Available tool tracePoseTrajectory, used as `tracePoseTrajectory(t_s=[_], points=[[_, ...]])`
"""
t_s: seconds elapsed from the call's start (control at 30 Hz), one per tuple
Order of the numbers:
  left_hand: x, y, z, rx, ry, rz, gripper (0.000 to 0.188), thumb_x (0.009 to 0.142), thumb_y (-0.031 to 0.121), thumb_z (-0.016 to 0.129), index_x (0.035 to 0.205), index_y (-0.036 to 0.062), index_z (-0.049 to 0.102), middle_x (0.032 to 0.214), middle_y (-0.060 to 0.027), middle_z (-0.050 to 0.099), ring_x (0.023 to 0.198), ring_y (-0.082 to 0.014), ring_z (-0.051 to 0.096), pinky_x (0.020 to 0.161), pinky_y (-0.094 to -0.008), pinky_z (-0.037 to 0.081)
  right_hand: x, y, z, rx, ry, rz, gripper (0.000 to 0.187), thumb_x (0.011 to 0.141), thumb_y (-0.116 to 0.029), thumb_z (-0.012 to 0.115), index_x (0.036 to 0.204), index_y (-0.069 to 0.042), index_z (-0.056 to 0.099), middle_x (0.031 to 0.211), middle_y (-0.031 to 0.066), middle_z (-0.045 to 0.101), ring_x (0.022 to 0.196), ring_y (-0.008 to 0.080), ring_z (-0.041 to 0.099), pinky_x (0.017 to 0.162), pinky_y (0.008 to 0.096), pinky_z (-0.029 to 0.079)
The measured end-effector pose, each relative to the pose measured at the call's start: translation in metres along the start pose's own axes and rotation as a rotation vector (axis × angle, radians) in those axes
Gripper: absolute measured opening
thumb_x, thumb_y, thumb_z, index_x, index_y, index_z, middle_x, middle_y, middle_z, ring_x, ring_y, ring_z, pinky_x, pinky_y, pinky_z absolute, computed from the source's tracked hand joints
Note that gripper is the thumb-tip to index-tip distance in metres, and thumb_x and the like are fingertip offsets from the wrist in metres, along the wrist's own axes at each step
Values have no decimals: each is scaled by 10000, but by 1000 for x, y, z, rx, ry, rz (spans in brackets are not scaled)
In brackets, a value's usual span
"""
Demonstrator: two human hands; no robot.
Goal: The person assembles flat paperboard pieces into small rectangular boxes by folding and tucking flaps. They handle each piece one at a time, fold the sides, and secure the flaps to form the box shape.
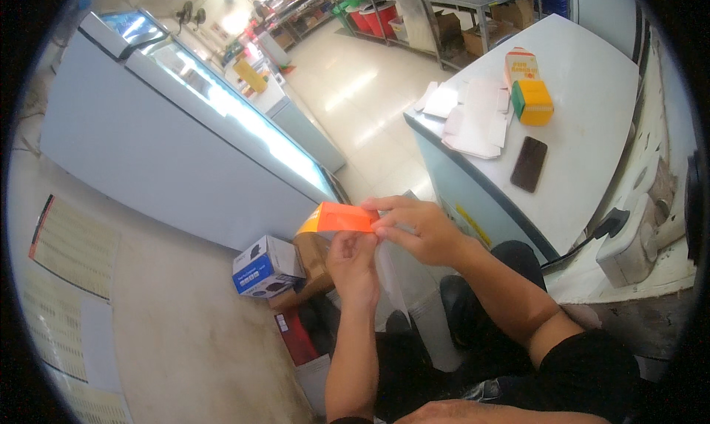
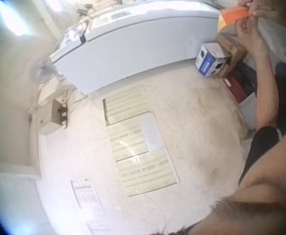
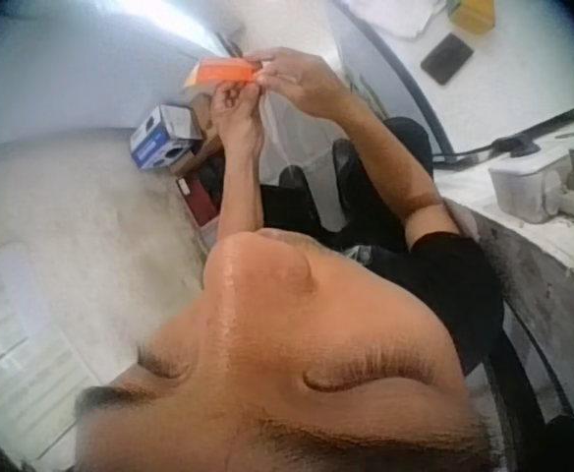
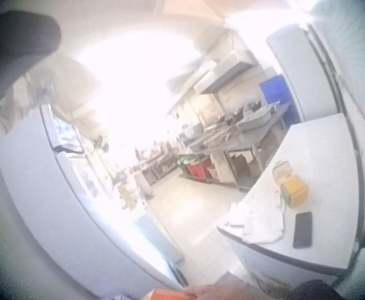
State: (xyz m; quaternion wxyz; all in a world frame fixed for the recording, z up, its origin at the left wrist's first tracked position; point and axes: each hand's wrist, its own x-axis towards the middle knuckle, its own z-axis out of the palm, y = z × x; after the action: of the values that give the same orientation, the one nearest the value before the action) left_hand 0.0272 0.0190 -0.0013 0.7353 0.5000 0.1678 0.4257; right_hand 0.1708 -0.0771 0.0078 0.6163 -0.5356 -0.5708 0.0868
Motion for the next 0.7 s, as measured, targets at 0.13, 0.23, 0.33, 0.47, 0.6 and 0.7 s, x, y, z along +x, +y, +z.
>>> tracePoseTrajectory(t_s=[0.13, 0.23, 0.33, 0.47, 0.6, 0.7], points=[[2, -2, -7, -64, -57, -32, 230, 1005, -32, 673, 1234, -15, 669, 1252, -127, 700, 1128, -216, 669, 1020, -387, 534, 1, -9, -4, 70, 58, 15, 89, 977, -105, 703, 1024, -30, 716, 1286, 177, 707, 1161, 315, 696, 1004, 389, 545], [3, -3, -9, -53, -70, -17, 238, 1014, -31, 661, 1252, -24, 666, 1257, -132, 700, 1138, -219, 669, 1018, -394, 538, -1, -12, -3, 57, 56, 7, 109, 982, -121, 690, 1025, -22, 677, 1231, 179, 703, 1111, 327, 700, 962, 403, 553], [4, -5, -9, -11, -41, -17, 230, 1019, -27, 655, 1249, -26, 667, 1251, -131, 701, 1139, -218, 669, 1018, -391, 539, -2, -7, -1, -5, 40, -32, 95, 969, -102, 697, 1021, -34, 657, 1245, 173, 679, 1148, 328, 663, 995, 412, 526], [1, -3, -6, 27, 19, -42, 234, 1025, -26, 646, 1258, -22, 662, 1248, -125, 699, 1122, -209, 673, 998, -367, 542, -4, -3, 9, -26, 70, -32, 97, 933, -68, 722, 1004, -52, 657, 1272, 163, 644, 1210, 339, 610, 1057, 419, 479], [3, -1, -9, -71, -37, -51, 243, 1026, 6, 662, 1269, 3, 669, 1257, -105, 697, 1122, -201, 675, 986, -354, 540, -3, 2, 11, -37, 86, -45, 153, 934, -73, 727, 1066, -46, 654, 1276, 155, 628, 1206, 329, 619, 1058, 425, 493], [-3, 9, 9, 369, -42, 62, 252, 1004, 48, 711, 1252, 19, 679, 1234, -85, 711, 1116, -179, 672, 990, -345, 529, -4, 0, 14, 213, 68, 270, 228, 940, -66, 722, 1147, -26, 633, 1229, 150, 646, 1176, 290, 646, 1038, 423, 528]])
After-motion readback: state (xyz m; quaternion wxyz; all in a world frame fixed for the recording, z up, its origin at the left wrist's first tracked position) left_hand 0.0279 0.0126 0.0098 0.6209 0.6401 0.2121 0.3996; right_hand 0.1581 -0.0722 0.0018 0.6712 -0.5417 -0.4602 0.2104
